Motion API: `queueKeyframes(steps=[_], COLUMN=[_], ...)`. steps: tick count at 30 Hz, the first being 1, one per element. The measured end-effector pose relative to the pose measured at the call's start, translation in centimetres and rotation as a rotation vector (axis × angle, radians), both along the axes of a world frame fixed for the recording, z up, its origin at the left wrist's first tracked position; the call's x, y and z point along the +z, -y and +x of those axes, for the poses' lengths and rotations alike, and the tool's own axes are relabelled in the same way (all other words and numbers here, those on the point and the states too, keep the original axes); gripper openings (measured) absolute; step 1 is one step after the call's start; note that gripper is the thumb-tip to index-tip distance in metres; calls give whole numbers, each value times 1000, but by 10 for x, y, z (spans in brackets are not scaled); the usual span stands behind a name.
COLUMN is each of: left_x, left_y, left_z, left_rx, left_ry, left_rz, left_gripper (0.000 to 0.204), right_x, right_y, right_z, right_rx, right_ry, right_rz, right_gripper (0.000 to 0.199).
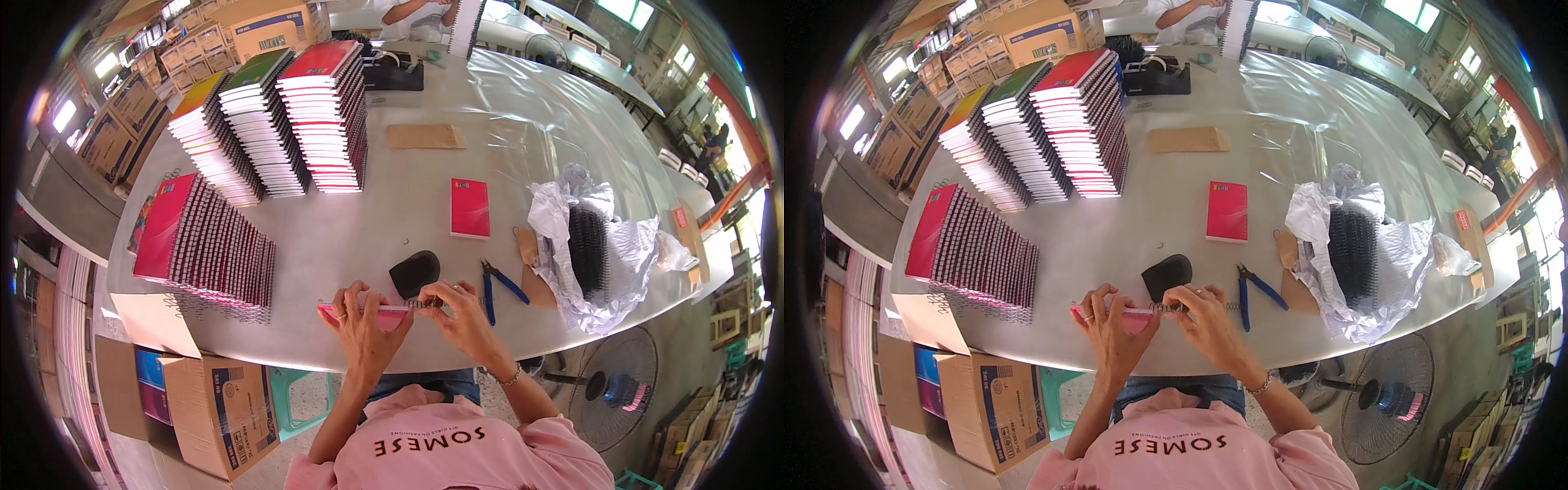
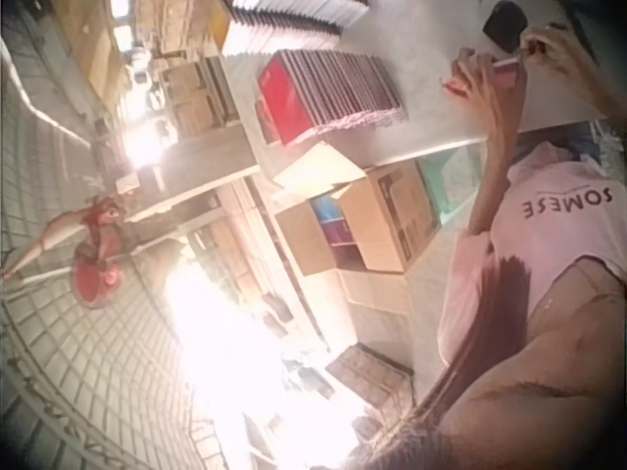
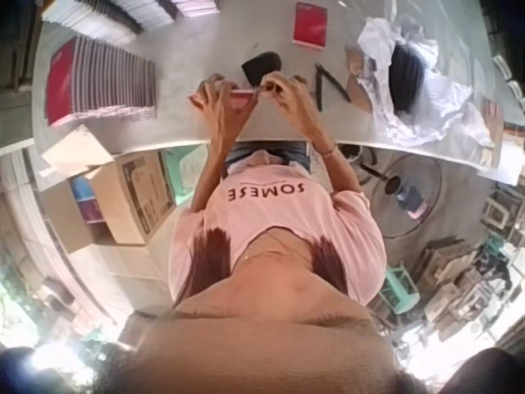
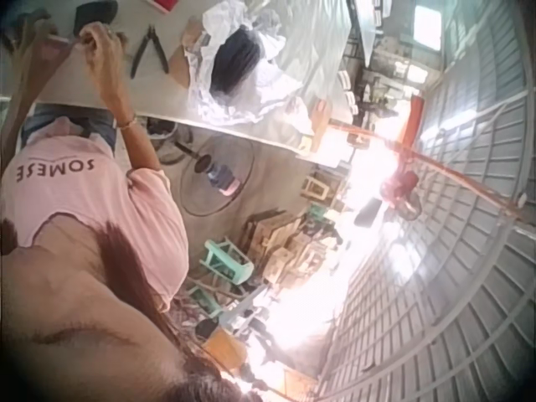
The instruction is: The person trims and crimps the ends of spiral wire bindings on a stack of notebooks using pliers.
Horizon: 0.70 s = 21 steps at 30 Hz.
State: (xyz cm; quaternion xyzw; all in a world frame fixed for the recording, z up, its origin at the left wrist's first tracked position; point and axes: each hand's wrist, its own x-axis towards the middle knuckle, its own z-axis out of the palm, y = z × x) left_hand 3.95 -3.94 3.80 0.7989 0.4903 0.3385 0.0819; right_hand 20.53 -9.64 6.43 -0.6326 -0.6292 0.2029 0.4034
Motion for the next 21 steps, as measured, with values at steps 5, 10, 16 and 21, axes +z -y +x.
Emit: queueKeyframes(steps=[5,10,16,21], left_x=[-2,-1,0,3], left_y=[-2,-2,-2,-2], left_z=[-2,0,-5,-7], left_rx=[-15,1,-15,-8], left_ry=[10,-11,-29,-89], left_rz=[11,21,-53,-25], left_gripper=[42,42,40,40], right_x=[3,-7,3,5], right_y=[-1,3,0,-6], right_z=[-2,-1,-3,-10], right_rx=[9,25,30,38], right_ry=[-11,87,240,236], right_rz=[33,10,74,41], right_gripper=[19,16,15,15])
